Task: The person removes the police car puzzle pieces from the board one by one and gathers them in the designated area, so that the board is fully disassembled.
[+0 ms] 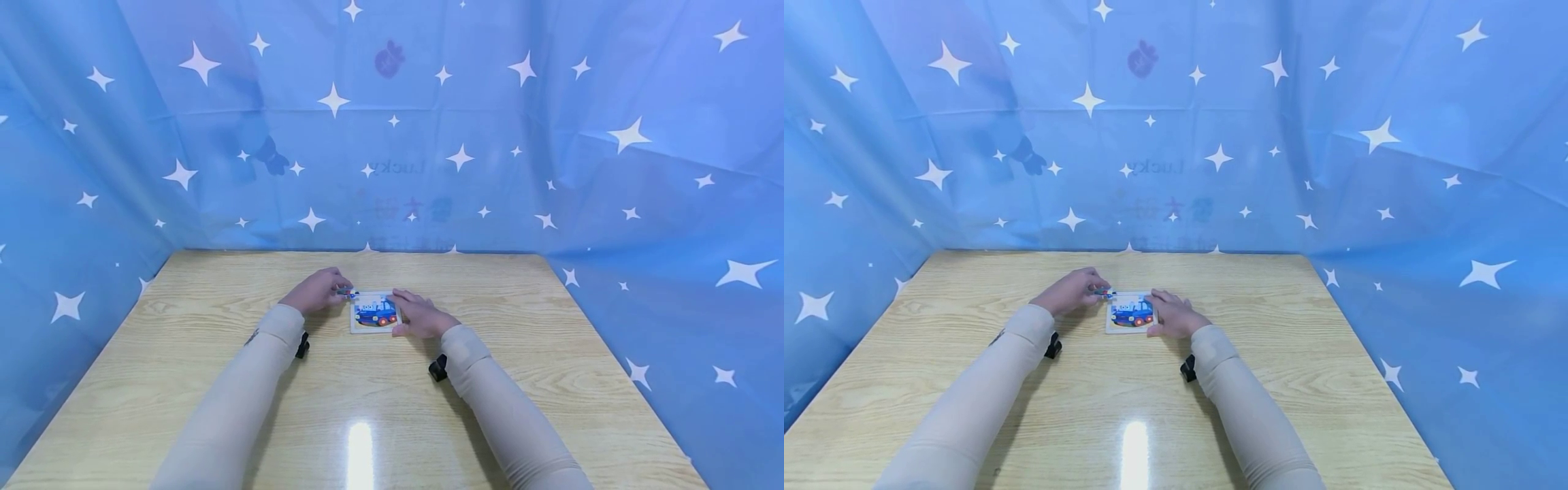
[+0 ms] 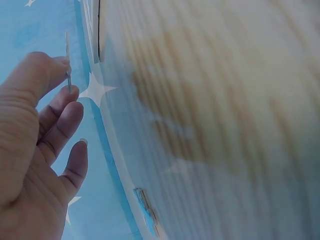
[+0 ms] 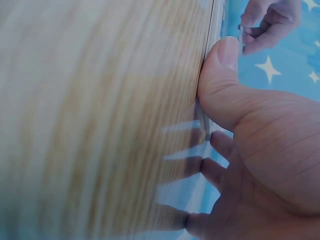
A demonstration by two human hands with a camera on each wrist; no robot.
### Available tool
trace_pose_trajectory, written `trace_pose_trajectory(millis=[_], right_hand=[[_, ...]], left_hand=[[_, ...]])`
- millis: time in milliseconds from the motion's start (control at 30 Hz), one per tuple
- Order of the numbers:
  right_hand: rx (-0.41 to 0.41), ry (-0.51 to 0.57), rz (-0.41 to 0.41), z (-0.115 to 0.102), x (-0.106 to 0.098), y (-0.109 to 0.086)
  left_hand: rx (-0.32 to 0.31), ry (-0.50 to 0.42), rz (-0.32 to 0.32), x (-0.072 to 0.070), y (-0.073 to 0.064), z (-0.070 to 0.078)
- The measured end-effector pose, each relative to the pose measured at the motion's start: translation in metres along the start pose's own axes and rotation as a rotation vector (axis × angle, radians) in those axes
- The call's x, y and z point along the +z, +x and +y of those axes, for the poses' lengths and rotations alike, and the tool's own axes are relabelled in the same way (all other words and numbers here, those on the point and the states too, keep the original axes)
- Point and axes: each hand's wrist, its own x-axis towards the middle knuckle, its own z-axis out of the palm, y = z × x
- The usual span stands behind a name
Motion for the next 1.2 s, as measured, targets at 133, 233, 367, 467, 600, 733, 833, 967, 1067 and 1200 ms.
trace_pose_trajectory(millis=[133, 233, 367, 467, 600, 733, 833, 967, 1067, 1200], right_hand=[[-0.011, 0.007, 0.001, -0.002, 0.000, -0.001], [-0.009, 0.004, -0.002, -0.003, 0.000, -0.002], [-0.010, 0.006, -0.003, -0.004, 0.000, -0.002], [-0.013, 0.009, -0.003, -0.004, -0.001, -0.002], [-0.014, 0.010, -0.002, -0.004, -0.001, -0.002], [-0.011, 0.006, 0.002, -0.004, 0.000, -0.003], [-0.012, 0.008, 0.006, -0.003, -0.001, -0.003], [-0.015, 0.012, 0.001, -0.002, 0.000, -0.003], [-0.014, 0.014, -0.004, -0.002, 0.000, -0.002], [-0.011, 0.021, -0.003, -0.002, 0.000, -0.002]], left_hand=[[-0.008, -0.019, 0.007, -0.002, -0.003, -0.003], [-0.023, -0.016, 0.006, -0.004, -0.006, -0.005], [-0.031, -0.015, 0.006, -0.008, -0.011, -0.008], [-0.030, -0.024, 0.012, -0.012, -0.014, -0.010], [-0.025, -0.022, 0.019, -0.014, -0.017, -0.014], [-0.018, -0.027, 0.029, -0.016, -0.020, -0.015], [-0.015, -0.023, 0.033, -0.017, -0.022, -0.016], [-0.021, -0.018, 0.030, -0.016, -0.022, -0.018], [-0.018, -0.011, 0.022, -0.015, -0.023, -0.019], [-0.019, -0.009, 0.006, -0.015, -0.023, -0.018]])
